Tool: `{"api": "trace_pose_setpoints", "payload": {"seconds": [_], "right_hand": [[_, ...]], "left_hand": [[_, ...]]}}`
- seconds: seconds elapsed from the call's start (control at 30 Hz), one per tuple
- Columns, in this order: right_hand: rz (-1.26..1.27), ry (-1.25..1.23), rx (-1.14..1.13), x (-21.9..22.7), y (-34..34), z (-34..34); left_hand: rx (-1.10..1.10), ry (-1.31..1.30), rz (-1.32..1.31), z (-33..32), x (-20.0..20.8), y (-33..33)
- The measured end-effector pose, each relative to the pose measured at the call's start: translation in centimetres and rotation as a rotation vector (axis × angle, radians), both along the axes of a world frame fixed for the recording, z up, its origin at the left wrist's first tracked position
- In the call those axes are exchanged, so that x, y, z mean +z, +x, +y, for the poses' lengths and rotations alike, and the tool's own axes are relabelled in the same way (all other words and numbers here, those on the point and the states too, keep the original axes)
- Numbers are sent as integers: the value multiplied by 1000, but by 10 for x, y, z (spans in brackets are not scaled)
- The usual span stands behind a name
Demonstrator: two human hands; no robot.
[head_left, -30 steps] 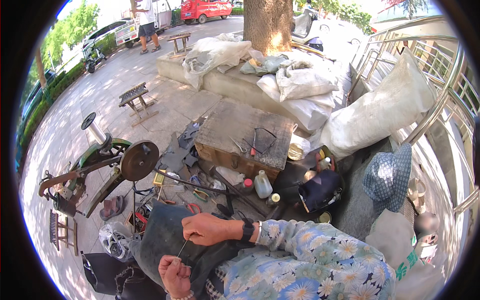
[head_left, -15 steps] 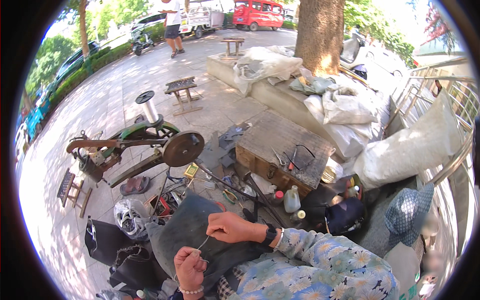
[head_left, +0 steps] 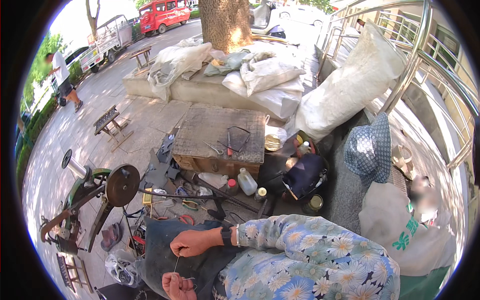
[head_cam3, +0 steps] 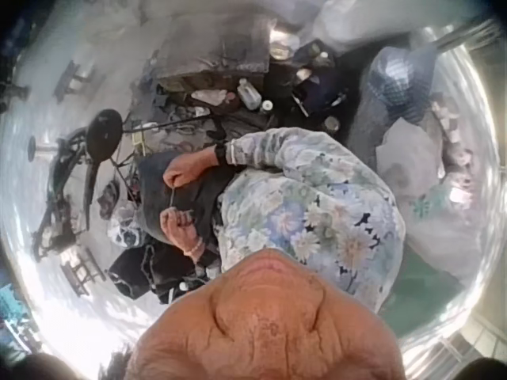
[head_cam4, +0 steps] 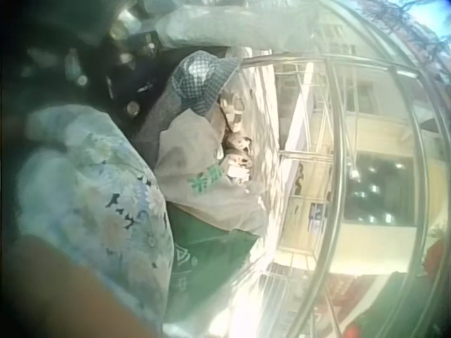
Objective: The person pulls a length of thread from a spool and threads a needle by hand. They briefly pick up a pair of glasses from a wooden box before continuing to work with the needle and thread.
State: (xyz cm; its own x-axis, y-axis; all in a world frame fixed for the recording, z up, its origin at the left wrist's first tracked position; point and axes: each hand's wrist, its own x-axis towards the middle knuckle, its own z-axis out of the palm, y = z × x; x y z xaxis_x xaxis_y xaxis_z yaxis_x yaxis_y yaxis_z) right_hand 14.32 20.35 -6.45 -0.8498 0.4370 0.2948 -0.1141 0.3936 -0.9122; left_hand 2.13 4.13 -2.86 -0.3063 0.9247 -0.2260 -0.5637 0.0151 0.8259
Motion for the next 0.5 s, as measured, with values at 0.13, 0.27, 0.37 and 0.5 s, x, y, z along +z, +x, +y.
{"api": "trace_pose_setpoints", "payload": {"seconds": [0.13, 0.27, 0.37, 0.5], "right_hand": [[31, -18, -4, -5, 0, 2], [34, -111, 2, -10, -3, 3], [27, -116, 0, -2, -7, 0], [-16, -123, -22, -2, -6, 2]], "left_hand": [[7, 26, -10, 1, -6, -3], [23, 23, -46, -2, -9, -5], [130, 68, -75, -2, -33, -16], [54, -25, -98, 0, -16, -13]]}}
